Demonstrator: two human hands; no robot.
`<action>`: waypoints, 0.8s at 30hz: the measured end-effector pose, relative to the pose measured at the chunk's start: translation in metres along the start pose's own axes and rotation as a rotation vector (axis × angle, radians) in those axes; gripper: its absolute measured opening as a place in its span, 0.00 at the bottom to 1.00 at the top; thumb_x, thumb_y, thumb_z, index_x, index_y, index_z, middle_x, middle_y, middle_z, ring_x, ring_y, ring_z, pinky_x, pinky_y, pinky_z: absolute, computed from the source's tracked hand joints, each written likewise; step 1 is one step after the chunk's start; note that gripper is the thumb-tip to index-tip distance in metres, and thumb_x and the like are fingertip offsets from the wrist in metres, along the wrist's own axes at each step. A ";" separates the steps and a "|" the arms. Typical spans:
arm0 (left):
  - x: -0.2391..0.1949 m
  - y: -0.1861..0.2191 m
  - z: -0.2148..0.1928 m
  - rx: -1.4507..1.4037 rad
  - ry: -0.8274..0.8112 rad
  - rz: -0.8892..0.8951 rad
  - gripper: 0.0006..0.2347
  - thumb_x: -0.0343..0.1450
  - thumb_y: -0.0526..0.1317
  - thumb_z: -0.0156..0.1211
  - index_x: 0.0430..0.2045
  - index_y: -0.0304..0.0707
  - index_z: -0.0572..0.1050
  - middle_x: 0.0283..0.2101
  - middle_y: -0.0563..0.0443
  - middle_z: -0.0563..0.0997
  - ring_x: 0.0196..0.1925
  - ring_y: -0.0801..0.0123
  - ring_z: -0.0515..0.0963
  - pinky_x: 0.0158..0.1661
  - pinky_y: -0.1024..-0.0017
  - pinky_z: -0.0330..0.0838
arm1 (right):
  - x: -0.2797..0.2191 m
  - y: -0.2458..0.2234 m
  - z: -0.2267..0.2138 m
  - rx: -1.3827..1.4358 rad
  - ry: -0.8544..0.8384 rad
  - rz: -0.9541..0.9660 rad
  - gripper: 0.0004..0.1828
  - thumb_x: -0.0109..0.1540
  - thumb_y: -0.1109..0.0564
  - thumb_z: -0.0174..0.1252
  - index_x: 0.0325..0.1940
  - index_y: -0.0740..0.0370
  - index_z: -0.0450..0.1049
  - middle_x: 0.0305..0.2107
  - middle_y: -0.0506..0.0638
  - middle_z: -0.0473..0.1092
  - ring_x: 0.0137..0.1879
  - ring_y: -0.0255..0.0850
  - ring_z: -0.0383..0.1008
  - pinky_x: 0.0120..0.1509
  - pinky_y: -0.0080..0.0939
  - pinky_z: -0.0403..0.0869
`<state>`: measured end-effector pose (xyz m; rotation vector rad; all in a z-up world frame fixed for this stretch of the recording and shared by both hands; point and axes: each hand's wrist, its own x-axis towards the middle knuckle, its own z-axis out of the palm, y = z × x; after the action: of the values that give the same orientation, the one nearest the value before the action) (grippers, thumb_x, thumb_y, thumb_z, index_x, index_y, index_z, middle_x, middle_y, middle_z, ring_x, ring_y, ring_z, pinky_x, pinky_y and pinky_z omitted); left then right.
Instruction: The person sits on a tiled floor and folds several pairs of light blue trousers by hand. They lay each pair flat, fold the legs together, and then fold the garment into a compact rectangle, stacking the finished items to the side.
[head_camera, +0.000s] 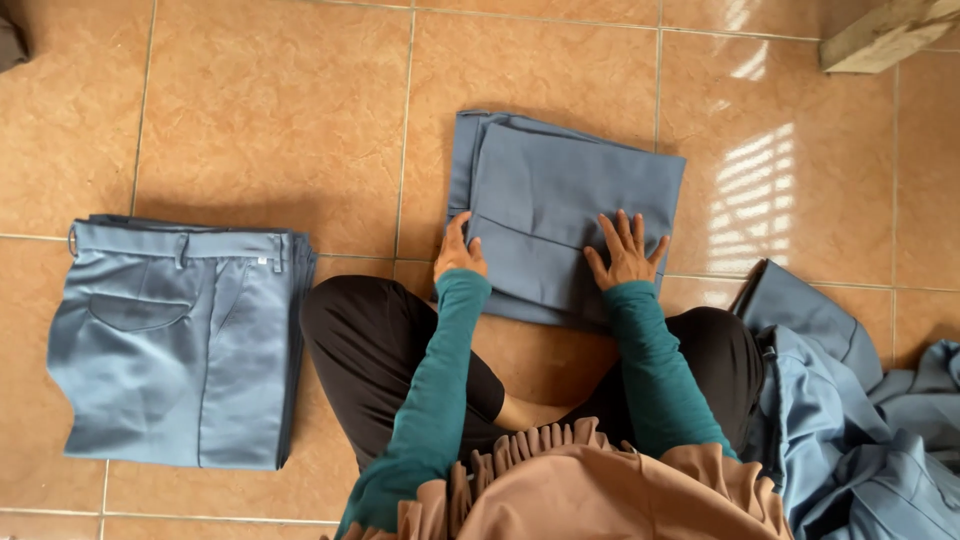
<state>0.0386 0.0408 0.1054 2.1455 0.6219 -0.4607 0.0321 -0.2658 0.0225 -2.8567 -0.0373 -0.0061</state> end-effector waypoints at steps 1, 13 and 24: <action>-0.007 -0.003 -0.005 0.001 -0.005 0.004 0.21 0.79 0.42 0.46 0.66 0.74 0.56 0.68 0.51 0.69 0.67 0.56 0.72 0.66 0.54 0.66 | -0.001 -0.001 -0.002 -0.002 0.002 0.006 0.37 0.66 0.28 0.43 0.80 0.28 0.51 0.77 0.45 0.49 0.83 0.48 0.38 0.76 0.79 0.27; 0.026 0.010 0.085 0.507 0.111 0.598 0.22 0.81 0.44 0.37 0.74 0.47 0.50 0.79 0.43 0.45 0.80 0.51 0.41 0.74 0.51 0.31 | 0.032 -0.078 0.055 -0.017 0.181 -0.007 0.27 0.75 0.41 0.37 0.80 0.33 0.53 0.78 0.37 0.46 0.83 0.35 0.33 0.80 0.54 0.21; 0.078 -0.044 0.057 0.689 0.639 0.344 0.22 0.80 0.50 0.34 0.73 0.68 0.53 0.77 0.57 0.53 0.78 0.51 0.47 0.66 0.34 0.43 | 0.024 -0.001 -0.011 -0.041 -0.106 0.455 0.28 0.74 0.39 0.28 0.81 0.29 0.44 0.79 0.33 0.38 0.83 0.42 0.33 0.81 0.70 0.42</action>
<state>0.0709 0.0394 0.0042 3.0215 0.4407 0.2694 0.0561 -0.2675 0.0335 -2.8338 0.5947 0.2391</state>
